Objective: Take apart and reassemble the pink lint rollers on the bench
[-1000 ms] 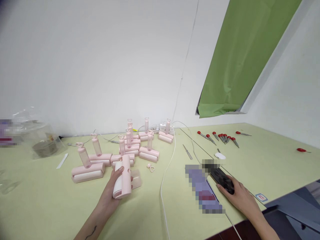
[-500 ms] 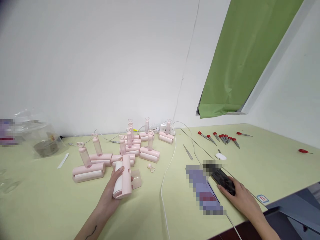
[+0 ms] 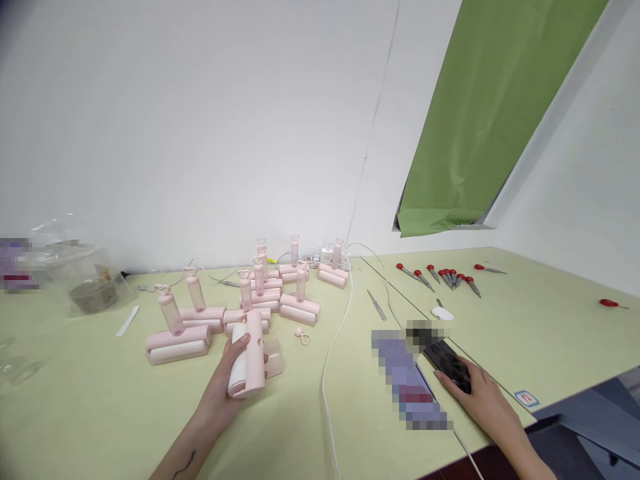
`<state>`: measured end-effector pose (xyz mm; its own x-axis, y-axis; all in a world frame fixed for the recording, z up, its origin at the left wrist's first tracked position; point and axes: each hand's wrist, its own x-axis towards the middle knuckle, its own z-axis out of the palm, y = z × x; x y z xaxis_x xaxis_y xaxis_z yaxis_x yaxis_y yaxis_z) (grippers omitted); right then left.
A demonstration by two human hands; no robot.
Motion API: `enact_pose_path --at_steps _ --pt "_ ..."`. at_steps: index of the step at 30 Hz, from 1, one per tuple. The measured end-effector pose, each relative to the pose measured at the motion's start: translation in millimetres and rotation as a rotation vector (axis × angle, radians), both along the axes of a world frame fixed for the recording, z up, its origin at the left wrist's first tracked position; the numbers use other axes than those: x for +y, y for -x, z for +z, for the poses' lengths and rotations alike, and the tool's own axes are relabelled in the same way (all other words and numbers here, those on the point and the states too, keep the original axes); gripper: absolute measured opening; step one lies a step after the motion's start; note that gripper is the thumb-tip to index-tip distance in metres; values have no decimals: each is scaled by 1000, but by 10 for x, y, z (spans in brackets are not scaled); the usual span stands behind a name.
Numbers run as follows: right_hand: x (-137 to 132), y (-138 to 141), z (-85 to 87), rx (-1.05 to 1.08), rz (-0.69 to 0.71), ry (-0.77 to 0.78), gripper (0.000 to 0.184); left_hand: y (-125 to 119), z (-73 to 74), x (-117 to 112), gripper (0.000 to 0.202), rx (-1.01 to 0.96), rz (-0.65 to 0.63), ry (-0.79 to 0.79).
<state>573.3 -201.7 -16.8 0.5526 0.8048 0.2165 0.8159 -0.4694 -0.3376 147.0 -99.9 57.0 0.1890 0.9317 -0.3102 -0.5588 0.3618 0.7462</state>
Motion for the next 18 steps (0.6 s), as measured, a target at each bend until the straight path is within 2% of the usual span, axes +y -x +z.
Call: enact_pose_path --at_steps 10,18 --pt "23 -174 -183 -23 23 -84 70 -2 -9 4 42 -11 -16 -13" --pt "14 -149 -164 -16 19 -60 74 -5 7 -5 45 -18 -20 -6"
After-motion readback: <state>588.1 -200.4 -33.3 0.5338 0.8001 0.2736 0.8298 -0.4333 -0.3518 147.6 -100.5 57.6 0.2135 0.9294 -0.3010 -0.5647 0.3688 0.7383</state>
